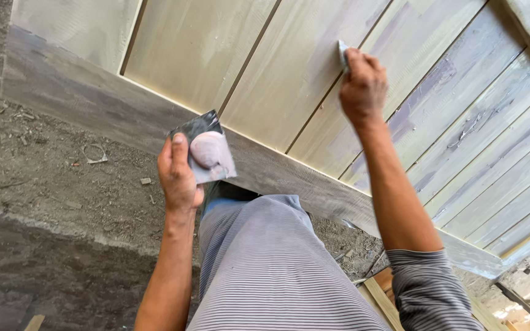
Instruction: The person applies wood filler to a wooden door using a putty knife, spreading it across the surface and into the gaps between planks. The person repeatedly scoops filler from a container and smooths it onto the door.
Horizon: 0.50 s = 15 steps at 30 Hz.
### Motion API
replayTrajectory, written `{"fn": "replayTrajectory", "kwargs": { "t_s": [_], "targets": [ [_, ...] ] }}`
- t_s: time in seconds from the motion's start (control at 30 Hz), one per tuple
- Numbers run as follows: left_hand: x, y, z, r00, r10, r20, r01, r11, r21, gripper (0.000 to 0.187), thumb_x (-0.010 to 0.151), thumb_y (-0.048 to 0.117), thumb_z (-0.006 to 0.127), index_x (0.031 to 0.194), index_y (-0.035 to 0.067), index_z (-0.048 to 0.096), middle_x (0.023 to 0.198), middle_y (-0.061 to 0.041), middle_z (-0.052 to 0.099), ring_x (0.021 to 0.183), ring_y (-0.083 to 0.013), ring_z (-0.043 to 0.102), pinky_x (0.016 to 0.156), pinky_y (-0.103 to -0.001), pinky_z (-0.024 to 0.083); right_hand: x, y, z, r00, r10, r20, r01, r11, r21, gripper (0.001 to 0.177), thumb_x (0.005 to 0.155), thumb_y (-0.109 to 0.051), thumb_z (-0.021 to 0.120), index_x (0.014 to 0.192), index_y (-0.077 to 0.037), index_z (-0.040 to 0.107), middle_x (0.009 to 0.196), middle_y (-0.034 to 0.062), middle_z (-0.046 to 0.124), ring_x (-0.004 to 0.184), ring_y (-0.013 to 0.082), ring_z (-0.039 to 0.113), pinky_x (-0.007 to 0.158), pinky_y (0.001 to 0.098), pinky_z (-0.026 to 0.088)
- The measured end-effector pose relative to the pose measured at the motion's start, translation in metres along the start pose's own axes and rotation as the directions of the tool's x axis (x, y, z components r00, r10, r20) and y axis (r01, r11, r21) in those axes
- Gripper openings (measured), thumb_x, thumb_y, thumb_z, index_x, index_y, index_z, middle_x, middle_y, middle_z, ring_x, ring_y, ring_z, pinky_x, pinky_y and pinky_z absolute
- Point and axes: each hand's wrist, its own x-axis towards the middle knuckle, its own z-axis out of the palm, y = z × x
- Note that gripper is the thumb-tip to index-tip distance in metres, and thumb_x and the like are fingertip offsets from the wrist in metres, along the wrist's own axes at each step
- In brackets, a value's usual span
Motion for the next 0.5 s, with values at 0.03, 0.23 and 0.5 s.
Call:
{"fn": "replayTrajectory", "kwargs": {
  "t_s": [0.03,0.23,0.5],
  "targets": [
    [0.000,0.000,-0.001,1.000,0.000,-0.002,0.000,1.000,-0.010,0.030,0.111,0.033,0.048,0.105,0.006,0.060,0.095,-0.004,0.064,0.083,-0.0123,0.065,0.075,-0.029,0.061,-0.003,-0.001,0.001,0.999,-0.031,-0.018,0.031,1.000,0.000,0.032,0.097,0.004,0.061,0.127,-0.005,0.069,0.119,0.0151,0.075,0.111,0.0328,0.069,0.097,0.0440,0.052],
    [-0.002,0.007,-0.003,1.000,-0.010,-0.030,0.009,1.000,-0.012,0.030,0.112,0.030,0.047,0.109,0.004,0.061,0.098,-0.004,0.064,0.086,-0.0118,0.065,0.079,-0.029,0.060,-0.016,-0.010,-0.021,0.980,-0.064,0.188,0.037,0.988,0.148,0.038,0.086,0.006,0.060,0.119,-0.007,0.072,0.108,0.0179,0.076,0.105,0.0353,0.069,0.089,0.0473,0.052],
    [0.004,0.007,-0.010,0.999,-0.010,0.040,0.010,1.000,-0.006,0.031,0.113,0.031,0.048,0.109,0.003,0.061,0.097,-0.004,0.063,0.083,-0.0112,0.062,0.075,-0.028,0.057,0.014,0.013,-0.003,0.993,0.089,0.071,-0.096,0.991,0.095,0.039,0.088,0.003,0.060,0.122,-0.009,0.076,0.105,0.0205,0.074,0.100,0.0393,0.067,0.086,0.0486,0.054]
  ]
}}
